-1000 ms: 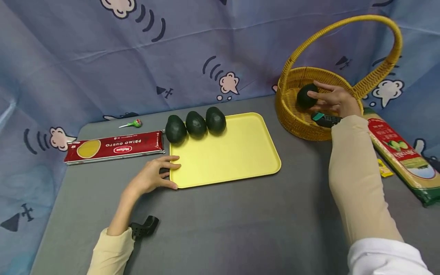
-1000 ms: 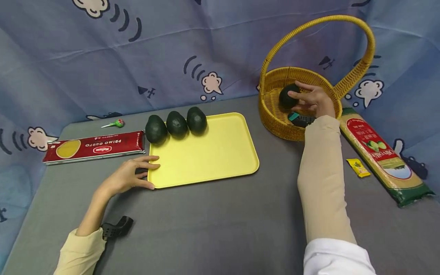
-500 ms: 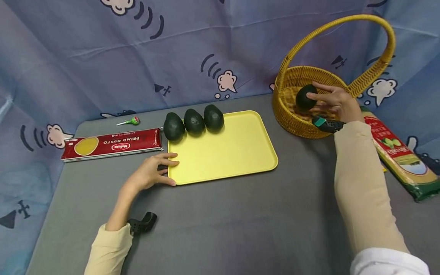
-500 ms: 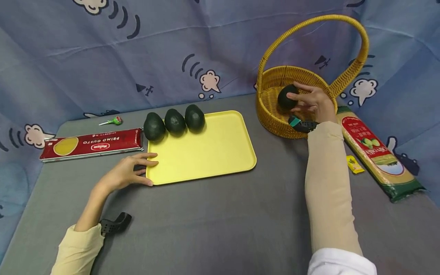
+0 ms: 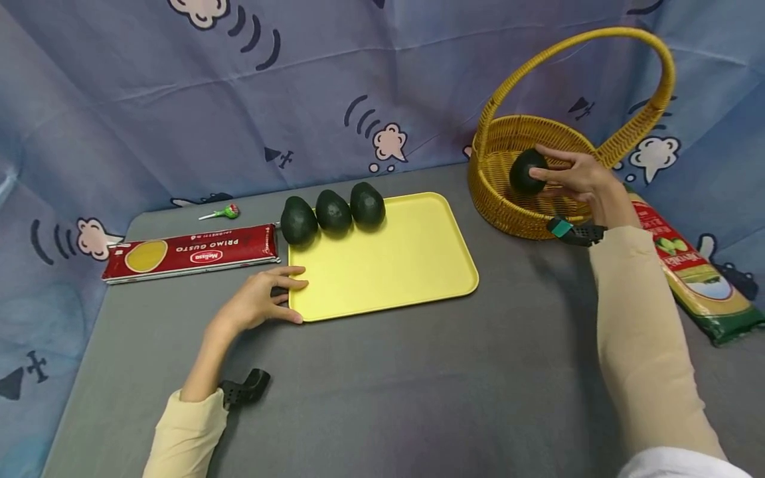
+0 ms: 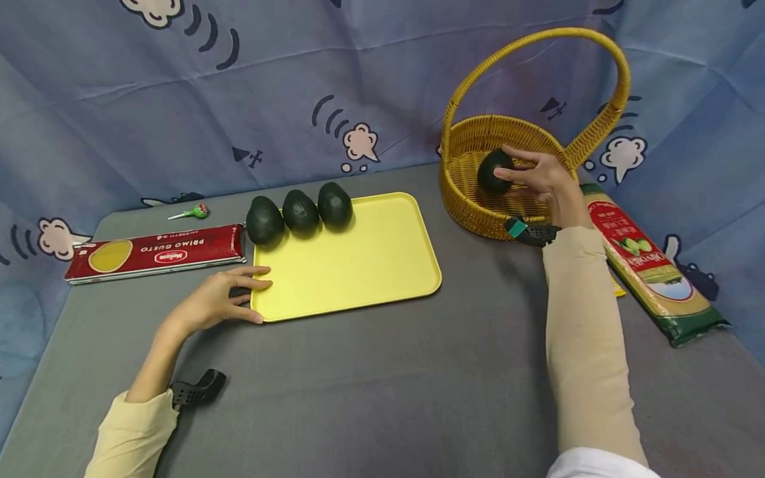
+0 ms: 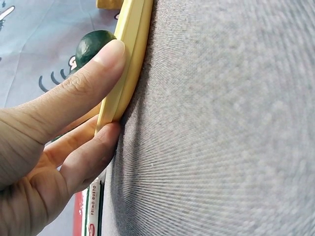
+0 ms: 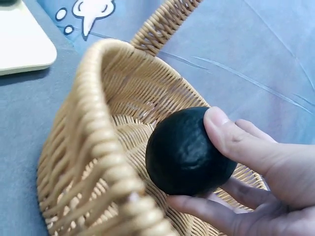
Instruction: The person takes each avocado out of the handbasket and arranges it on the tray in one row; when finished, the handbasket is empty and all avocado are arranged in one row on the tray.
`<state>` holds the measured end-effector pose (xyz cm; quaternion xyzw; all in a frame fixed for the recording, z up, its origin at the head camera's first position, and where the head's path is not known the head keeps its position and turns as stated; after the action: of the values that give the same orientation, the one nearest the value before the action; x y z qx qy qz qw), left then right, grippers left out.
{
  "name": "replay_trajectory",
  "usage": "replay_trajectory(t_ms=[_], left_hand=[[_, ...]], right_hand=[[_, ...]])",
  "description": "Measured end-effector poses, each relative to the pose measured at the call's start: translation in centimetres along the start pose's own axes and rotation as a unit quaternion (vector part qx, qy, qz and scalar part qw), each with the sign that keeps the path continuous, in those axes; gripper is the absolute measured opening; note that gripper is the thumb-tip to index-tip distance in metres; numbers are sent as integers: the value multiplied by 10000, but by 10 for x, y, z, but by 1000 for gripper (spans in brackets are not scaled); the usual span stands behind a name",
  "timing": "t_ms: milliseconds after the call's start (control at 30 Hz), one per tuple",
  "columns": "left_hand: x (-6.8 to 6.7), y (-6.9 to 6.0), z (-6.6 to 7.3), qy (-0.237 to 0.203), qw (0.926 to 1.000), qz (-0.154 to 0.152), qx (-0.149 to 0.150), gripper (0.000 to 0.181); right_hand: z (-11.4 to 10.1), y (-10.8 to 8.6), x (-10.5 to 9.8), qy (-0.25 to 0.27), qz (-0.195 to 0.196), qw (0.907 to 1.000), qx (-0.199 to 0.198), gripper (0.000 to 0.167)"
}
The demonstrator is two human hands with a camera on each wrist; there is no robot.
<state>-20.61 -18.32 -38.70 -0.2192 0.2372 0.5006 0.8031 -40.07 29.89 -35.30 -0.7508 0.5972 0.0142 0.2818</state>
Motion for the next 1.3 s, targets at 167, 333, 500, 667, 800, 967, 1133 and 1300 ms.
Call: replay_trajectory(t_ms=[167,333,500,667,800,967,1133,1300], left_hand=[[0,-1,1,31,10000,7,59,58],[0,-1,1,24,10000,15,50,58],[0,-1,3,24,10000,15,58,58],[-2,-2,4,152,9998,45,81,58],[-3,-3,4,198,9998,46,81,58],[-2,-2,3,199,9997,37,104,59],[-2,-1,3,189,9997,39,126,59],[-1,-1,2,153,9998,29,111,59]], right_hand=[[-3,-10,5,-308,13,9991,-279,76],[-11,-18,11,58,93,9982,-592,73],[-19,-27,16,761,64,9924,-963,70],[-26,-39,26,1475,-50,9809,-1265,68],[-32,-50,36,1763,-73,9726,-1512,67],[-40,-61,57,2118,-584,9513,-2163,65],[-43,-65,77,1965,-978,9359,-2756,63],[-44,-62,103,1965,-1563,9210,-2979,66]])
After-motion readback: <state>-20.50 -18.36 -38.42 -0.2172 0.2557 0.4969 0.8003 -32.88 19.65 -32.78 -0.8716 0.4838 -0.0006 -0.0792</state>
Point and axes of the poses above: each hand's wrist, its own y-axis towards the middle knuckle, its own x-axis out of the palm, z = x × y, the point moved 9 cm from there along y, towards the middle knuckle, and after that the axes turned 2 degrees about -y, right-handed, at the moved point
